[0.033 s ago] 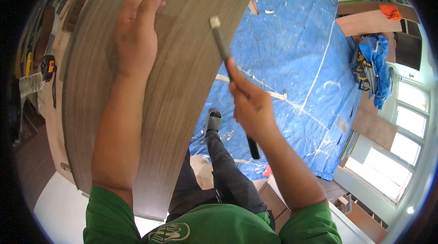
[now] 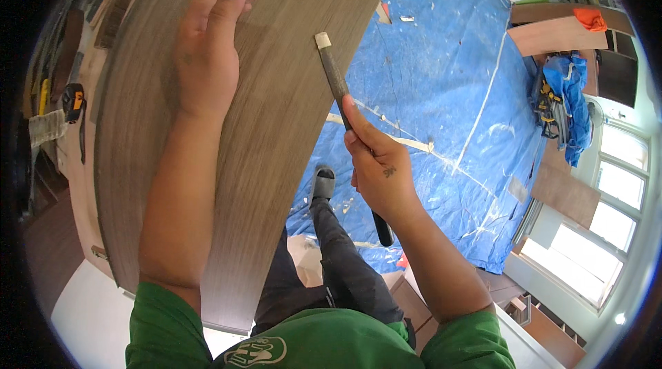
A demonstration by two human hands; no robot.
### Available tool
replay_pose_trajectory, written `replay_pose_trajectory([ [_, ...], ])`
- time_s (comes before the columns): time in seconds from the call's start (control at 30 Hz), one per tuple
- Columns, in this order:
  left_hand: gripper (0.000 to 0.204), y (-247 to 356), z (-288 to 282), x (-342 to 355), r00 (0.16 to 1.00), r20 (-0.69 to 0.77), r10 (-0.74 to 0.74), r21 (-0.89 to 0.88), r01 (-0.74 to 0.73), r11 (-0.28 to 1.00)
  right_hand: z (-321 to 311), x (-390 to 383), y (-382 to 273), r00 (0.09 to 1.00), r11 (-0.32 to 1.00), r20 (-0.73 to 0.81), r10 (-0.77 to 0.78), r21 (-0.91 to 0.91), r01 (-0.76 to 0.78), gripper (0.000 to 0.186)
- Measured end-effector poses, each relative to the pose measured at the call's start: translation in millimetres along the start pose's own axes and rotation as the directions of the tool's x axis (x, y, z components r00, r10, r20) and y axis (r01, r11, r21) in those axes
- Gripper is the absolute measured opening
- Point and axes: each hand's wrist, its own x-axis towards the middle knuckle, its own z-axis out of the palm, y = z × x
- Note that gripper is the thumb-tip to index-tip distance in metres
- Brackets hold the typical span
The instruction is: The person repeatedly scrapes and sands the edges of a large wooden panel on a workbench. They use a metal scraper to remove material and a sanding block to smooth the surface, flipping the panel to work on different sides.
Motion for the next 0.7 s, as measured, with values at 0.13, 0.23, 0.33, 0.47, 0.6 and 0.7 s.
replay_pose_trajectory([
  [0.13, 0.037, 4.2, 1.9, -0.9, 1.0, 0.017, -0.002, -0.002, 0.002, 1.0, -13.0, 54.9, -28.8, 0.991, 0.993, -0.067, -0.116, -0.016, 0.115, 0.048],
  [0.23, 0.037, 1.5, 6.7, 5.2, 0.999, 0.016, 0.038, -0.028, -0.038, 0.999, -26.8, 96.3, -48.7, 0.983, 0.984, -0.104, -0.153, 0.077, 0.162, 0.051],
  [0.33, 0.036, -2.2, -0.3, 2.8, 1.0, 0.004, 0.023, -0.008, -0.023, 1.0, -12.8, 67.8, -23.4, 0.993, 0.995, -0.07, -0.095, -0.011, 0.095, 0.05],
  [0.47, 0.036, -2.9, 3.2, 6.5, 1.0, 0.017, 0.014, -0.044, -0.014, 0.999, 4.1, -6.0, 24.3, 0.983, 0.979, 0.03, -0.182, -0.086, 0.184, 0.05],
  [0.6, 0.036, -1.7, 2.5, 4.9, 0.999, 0.002, 0.045, -0.021, -0.045, 0.999, -5.6, 8.4, 5.2, 0.975, 0.977, -0.142, -0.173, 0.1, 0.188, 0.048],
  [0.7, 0.038, -3.1, 2.4, 4.3, 1.0, 0.003, 0.026, 0.005, -0.026, 1.0, -16.8, 64.2, -19.4, 0.946, 0.968, -0.296, -0.129, 0.169, 0.185, 0.037],
])
